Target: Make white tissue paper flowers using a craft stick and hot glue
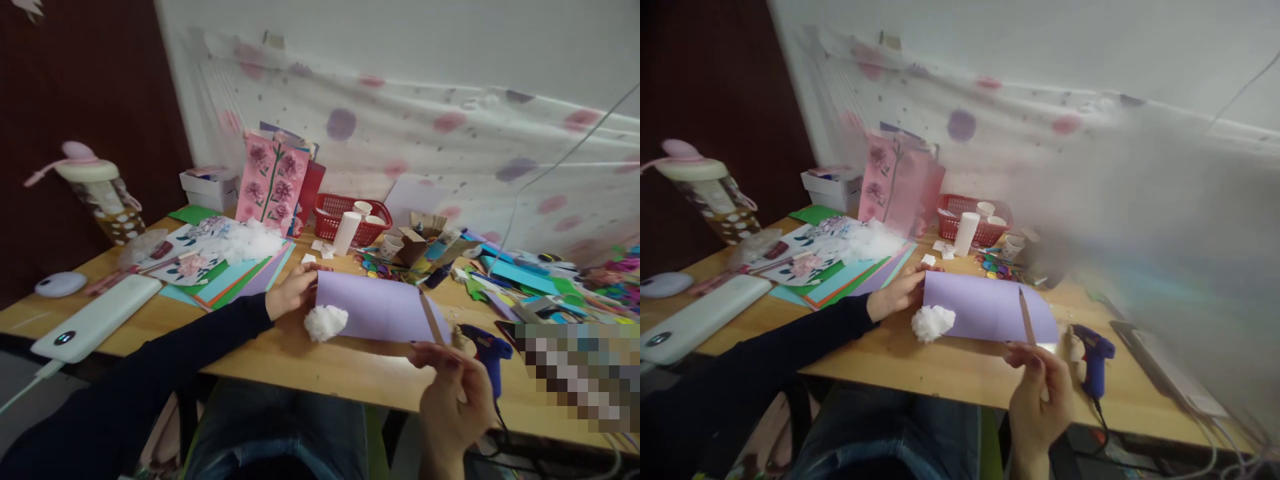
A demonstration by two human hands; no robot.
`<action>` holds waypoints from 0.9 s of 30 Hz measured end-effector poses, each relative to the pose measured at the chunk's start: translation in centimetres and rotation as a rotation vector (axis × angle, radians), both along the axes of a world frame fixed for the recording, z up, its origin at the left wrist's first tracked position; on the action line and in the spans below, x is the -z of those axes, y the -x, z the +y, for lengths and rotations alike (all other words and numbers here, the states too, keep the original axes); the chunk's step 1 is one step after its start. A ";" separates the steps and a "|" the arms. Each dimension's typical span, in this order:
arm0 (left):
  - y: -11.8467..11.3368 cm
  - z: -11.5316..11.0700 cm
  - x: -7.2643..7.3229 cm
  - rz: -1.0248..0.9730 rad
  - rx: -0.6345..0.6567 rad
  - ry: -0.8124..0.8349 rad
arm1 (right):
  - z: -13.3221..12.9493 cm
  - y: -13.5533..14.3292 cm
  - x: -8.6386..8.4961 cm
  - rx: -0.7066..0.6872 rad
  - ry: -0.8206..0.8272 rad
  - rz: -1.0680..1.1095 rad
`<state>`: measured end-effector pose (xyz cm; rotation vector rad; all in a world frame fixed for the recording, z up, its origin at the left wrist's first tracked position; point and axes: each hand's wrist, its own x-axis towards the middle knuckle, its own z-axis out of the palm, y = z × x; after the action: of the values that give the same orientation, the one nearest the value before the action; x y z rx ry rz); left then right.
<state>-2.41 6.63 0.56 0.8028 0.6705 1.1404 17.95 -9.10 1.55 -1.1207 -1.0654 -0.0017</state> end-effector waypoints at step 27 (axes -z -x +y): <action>8.3 1.9 -0.4 0.930 0.083 -0.834 | 4.1 4.7 5.0 -0.252 0.594 -0.935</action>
<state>-10.69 8.51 0.93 2.1190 0.8948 0.9170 13.26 -5.01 -3.44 -1.5539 -2.1340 -0.0107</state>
